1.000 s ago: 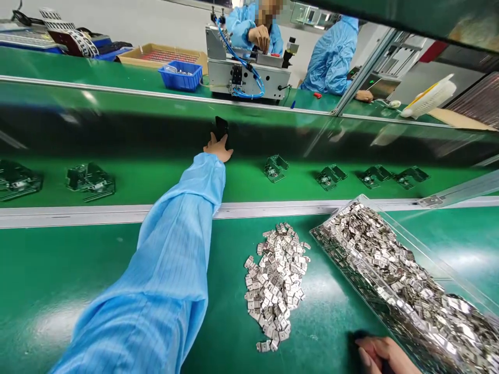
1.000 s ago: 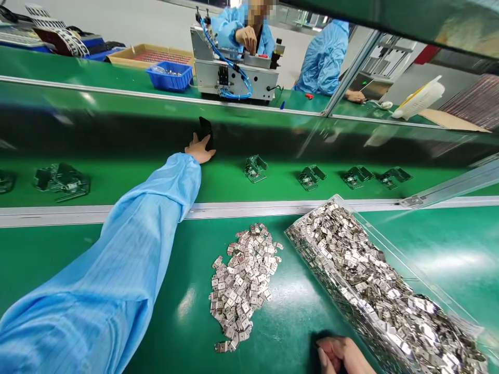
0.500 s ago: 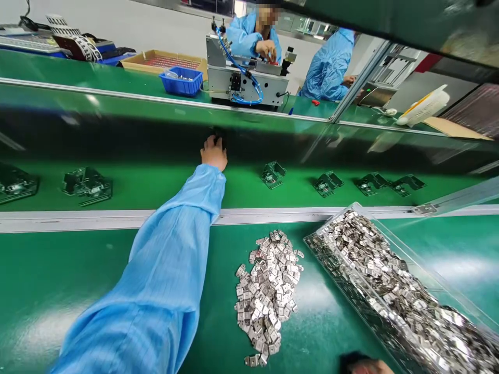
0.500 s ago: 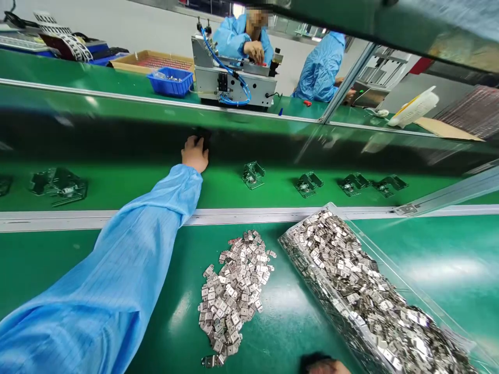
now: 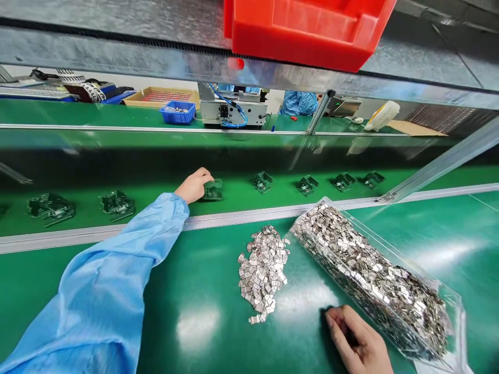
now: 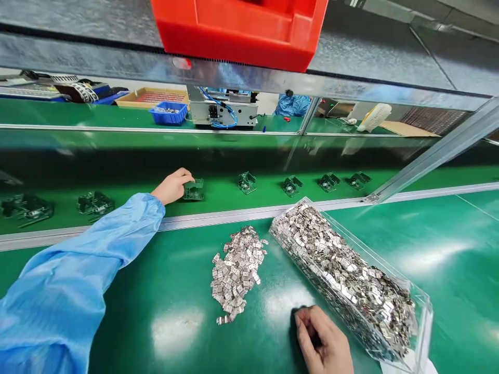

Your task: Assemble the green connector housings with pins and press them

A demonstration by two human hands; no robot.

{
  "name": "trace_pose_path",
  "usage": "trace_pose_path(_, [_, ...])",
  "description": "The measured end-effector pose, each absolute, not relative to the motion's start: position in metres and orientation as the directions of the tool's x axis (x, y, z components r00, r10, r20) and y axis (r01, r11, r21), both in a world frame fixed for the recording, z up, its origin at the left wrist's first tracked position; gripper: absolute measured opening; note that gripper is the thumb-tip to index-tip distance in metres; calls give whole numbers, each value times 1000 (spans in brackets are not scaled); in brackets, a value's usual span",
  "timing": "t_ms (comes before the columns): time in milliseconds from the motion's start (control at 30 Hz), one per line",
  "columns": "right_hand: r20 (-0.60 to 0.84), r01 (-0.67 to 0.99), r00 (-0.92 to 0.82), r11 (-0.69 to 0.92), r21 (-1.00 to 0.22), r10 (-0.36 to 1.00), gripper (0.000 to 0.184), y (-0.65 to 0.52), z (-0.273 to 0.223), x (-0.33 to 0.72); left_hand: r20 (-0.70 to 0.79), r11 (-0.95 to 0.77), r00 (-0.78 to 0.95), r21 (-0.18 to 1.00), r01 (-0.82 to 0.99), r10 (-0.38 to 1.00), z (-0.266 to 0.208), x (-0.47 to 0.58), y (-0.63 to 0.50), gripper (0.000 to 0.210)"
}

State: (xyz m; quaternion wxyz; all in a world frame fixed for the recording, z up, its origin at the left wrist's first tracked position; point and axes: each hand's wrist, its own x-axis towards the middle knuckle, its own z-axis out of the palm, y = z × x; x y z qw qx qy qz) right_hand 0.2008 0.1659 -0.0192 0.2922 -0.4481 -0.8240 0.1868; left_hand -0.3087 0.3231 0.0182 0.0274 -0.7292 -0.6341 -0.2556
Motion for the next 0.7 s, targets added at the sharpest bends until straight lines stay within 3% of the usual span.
trace_pose_path(267, [303, 667, -323, 442, -600, 897, 29, 160, -15, 191, 373, -236, 143, 217, 947, 917, 29, -300, 310, 46])
trace_pose_path(367, [284, 667, -320, 428, -610, 904, 30, 160, -13, 190, 521, -87, -27, 193, 977, 853, 24, -305, 281, 51])
trace_pose_path(467, [198, 693, -334, 383, -611, 922, 31, 167, -9, 190, 717, 126, -240, 209, 970, 655, 13, -319, 231, 47])
trace_pose_path(533, [81, 678, -366, 326, -659, 927, 32, 177, -3, 185, 785, 257, -389, 297, 920, 482, 3, -337, 192, 67])
trace_pose_path(600, [-21, 624, -417, 269, -733, 909, 32, 189, 4, 175, 728, 331, -566, 463, 822, 387, -7, -363, 160, 100])
trace_pose_path(633, [-52, 596, -442, 250, -763, 896, 32, 195, 6, 168, 644, 359, -658, 552, 753, 390, -11, -377, 149, 110])
trace_pose_path(700, [-62, 587, -454, 246, -772, 889, 31, 208, 8, 153, 432, 445, -743, 607, 658, 511, -18, -402, 139, 121])
